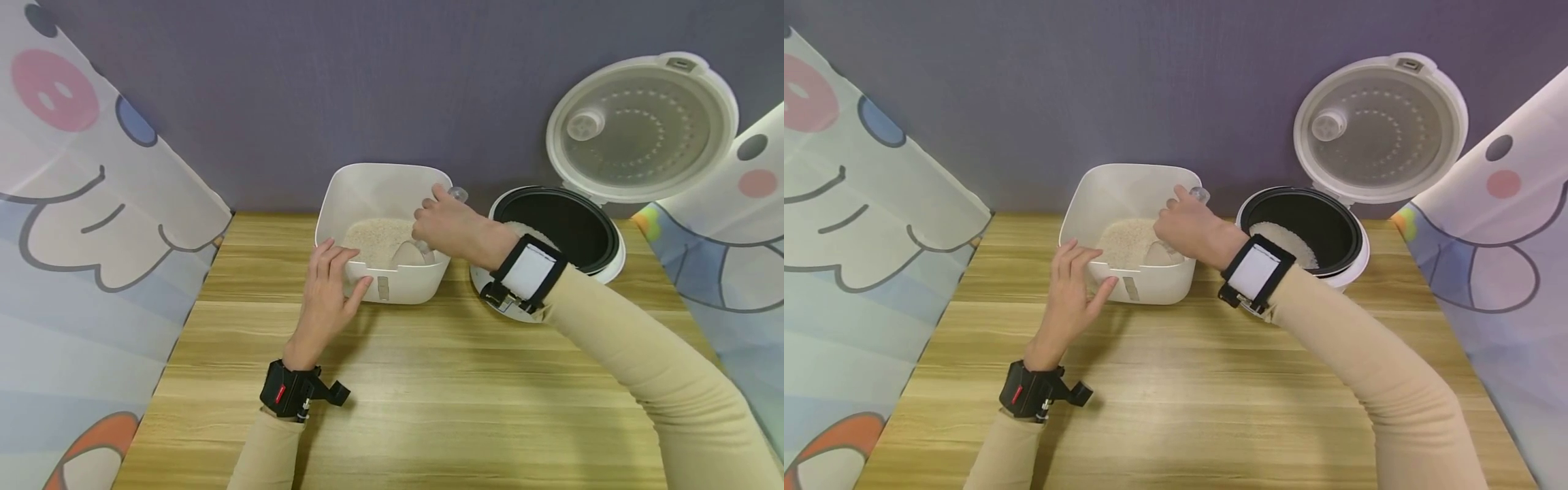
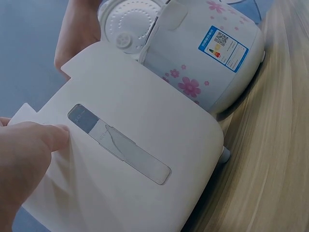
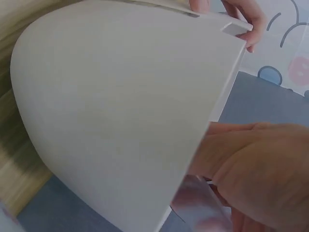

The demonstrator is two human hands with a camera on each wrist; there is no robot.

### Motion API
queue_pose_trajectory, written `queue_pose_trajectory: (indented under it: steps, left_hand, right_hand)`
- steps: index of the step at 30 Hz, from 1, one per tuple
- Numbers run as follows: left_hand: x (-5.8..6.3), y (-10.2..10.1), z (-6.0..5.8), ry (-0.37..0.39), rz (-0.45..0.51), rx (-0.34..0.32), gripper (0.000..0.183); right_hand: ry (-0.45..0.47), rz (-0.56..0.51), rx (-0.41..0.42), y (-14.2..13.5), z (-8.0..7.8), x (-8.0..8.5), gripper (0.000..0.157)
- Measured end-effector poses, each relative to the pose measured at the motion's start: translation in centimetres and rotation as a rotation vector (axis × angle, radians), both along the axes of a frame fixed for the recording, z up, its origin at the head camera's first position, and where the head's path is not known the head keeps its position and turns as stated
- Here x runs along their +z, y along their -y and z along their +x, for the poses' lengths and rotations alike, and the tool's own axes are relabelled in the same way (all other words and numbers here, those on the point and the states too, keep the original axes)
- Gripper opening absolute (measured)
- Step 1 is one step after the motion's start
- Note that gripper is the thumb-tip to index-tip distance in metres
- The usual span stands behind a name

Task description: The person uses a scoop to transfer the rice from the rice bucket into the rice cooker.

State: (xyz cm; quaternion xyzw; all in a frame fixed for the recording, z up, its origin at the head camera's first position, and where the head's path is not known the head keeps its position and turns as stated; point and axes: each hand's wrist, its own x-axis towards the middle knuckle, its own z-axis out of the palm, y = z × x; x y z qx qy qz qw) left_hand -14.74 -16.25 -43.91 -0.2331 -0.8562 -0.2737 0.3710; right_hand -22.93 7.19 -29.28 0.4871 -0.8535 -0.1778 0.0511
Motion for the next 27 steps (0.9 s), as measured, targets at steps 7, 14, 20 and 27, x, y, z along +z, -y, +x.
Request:
queue_pose_trajectory:
  steps: [7,14,20,27]
  left_hand:
    - [0.1,0.0,0.0,-0.001,-0.003,-0.002,0.046]
    - [0.3,-0.1,0.0,-0.003,-0.008,-0.006,0.046]
    - [0.4,-0.1,0.0,-0.001,-0.004,-0.008,0.046]
    - [0.2,0.0,0.1,0.018,-0.009,-0.006,0.046]
  right_hand:
    - [0.204,-0.016,-0.089,0.8,0.1,-1.1,0.016]
    - [0.268,-0.072,-0.089,1.3,-0.2,-1.7,0.016]
    - [0.328,-0.115,-0.124,1.7,-0.4,-2.1,0.013]
    - [0.379,-0.169,-0.178,1.7,-0.6,-2.3,0.012]
